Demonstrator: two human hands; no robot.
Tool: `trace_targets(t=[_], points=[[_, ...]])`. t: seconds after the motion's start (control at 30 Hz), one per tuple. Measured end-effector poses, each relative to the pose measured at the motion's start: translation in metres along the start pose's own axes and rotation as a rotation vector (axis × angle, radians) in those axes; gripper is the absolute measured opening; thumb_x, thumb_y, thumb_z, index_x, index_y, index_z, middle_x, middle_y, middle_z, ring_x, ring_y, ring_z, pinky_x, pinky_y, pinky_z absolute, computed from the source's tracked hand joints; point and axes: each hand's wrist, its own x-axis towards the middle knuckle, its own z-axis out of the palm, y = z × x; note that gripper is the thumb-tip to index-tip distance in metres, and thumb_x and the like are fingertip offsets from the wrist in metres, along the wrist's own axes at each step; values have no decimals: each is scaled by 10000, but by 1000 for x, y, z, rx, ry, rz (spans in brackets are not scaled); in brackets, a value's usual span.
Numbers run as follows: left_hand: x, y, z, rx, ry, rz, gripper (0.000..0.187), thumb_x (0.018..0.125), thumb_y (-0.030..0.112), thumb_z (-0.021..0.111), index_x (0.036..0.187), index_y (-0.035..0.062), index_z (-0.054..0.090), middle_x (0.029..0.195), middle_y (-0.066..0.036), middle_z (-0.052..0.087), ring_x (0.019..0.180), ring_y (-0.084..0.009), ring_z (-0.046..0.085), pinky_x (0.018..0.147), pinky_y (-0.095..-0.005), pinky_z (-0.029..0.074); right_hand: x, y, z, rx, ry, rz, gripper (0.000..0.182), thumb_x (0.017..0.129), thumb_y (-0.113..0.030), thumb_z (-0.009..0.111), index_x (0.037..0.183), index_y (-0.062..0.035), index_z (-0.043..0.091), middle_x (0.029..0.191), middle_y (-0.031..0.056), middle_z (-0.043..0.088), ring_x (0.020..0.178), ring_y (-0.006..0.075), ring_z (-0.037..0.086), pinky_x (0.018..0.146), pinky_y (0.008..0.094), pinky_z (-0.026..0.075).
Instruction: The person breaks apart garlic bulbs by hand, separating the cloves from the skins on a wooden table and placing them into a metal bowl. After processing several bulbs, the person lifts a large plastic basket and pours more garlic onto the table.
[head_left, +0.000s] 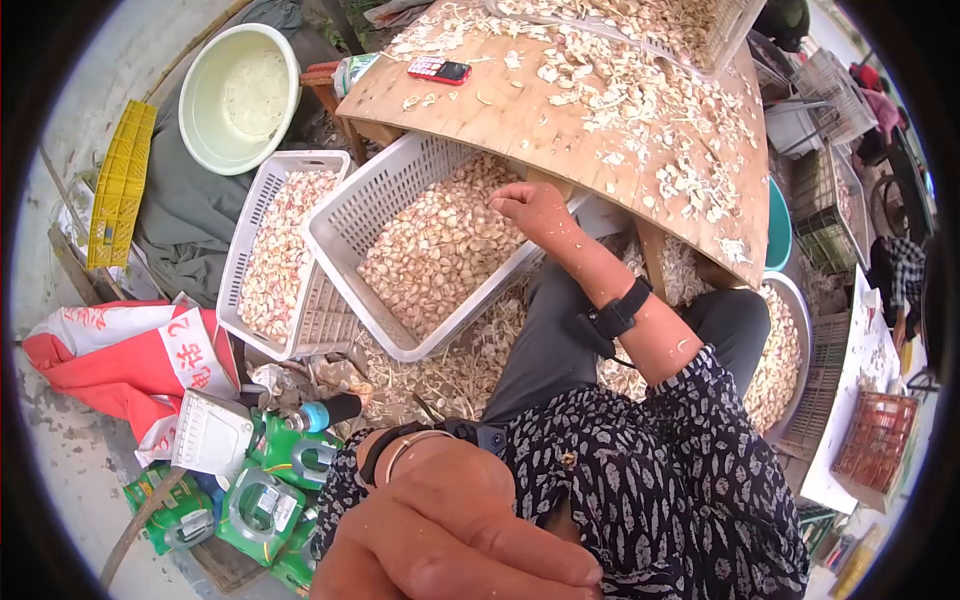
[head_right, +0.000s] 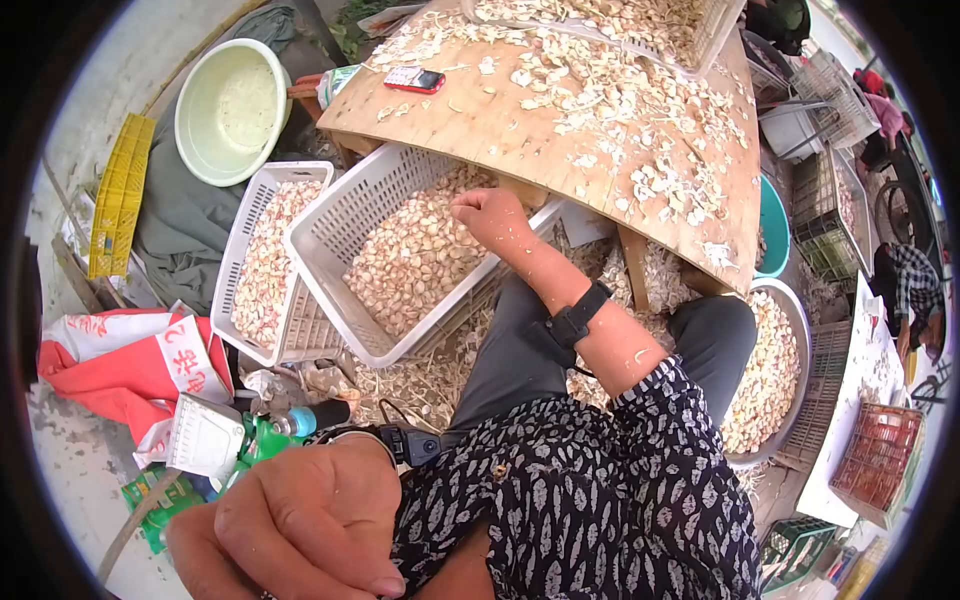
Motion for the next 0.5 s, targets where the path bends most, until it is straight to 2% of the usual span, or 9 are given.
trace_targets(t=[0.07,0.17,0.23,0.3,0.37,0.4,0.43,0.47,0.5], points=[[-2,-29,1,-104,-57,490,101,799,31,649,866,19,575,933,-77,555,752,-202,604,613,-276,555,-15,2,-25,12,58,63,218,814,-215,637,910,-26,688,692,58,632,648,106,555,641,273,459],[-4,-29,15,79,24,395,78,812,36,642,861,23,583,973,-38,537,791,-192,603,637,-296,573,-30,8,-58,32,135,89,199,821,-191,639,911,-20,690,683,46,626,631,81,527,630,253,451],[-3,-37,22,132,69,356,73,810,37,649,853,33,589,967,-44,547,792,-177,603,642,-294,573,-34,12,-87,132,298,91,178,828,-170,637,908,-21,694,692,37,637,634,80,544,628,243,457],[10,-43,21,185,112,339,70,809,37,655,844,42,595,960,-50,557,793,-163,604,648,-293,572,-28,14,-127,19,488,44,165,833,-156,639,901,-17,695,703,25,646,645,75,562,622,239,465],[35,-38,11,-190,52,-323,75,790,17,671,796,58,609,882,-55,595,770,-152,600,636,-262,553,-11,23,-178,-53,607,62,181,830,-175,630,924,-35,696,729,76,672,664,134,620,631,267,485],[14,-90,-4,-275,-30,351,214,819,58,637,988,25,511,1063,-114,471,778,-230,572,566,-248,531,5,38,-208,-235,619,16,180,828,-176,615,922,-45,694,749,109,671,685,193,632,647,300,493],[15,-99,-6,-153,102,274,208,819,53,631,985,29,509,1038,-110,473,751,-210,557,544,-227,501,21,55,-232,-418,628,-33,181,826,-177,599,920,-55,693,769,143,669,705,252,644,663,333,500],[16,-109,-9,-34,230,201,202,819,49,626,982,33,507,1013,-107,475,724,-191,542,522,-206,472,32,63,-245,-423,627,-33,181,826,-177,599,920,-55,693,769,143,669,705,252,644,663,333,500],[14,-120,-30,169,389,171,299,791,-21,636,1051,12,491,968,-141,514,618,-214,559,457,-311,507,42,68,-257,-659,552,-96,186,813,-176,589,926,-64,685,805,162,657,753,296,634,686,362,499]])
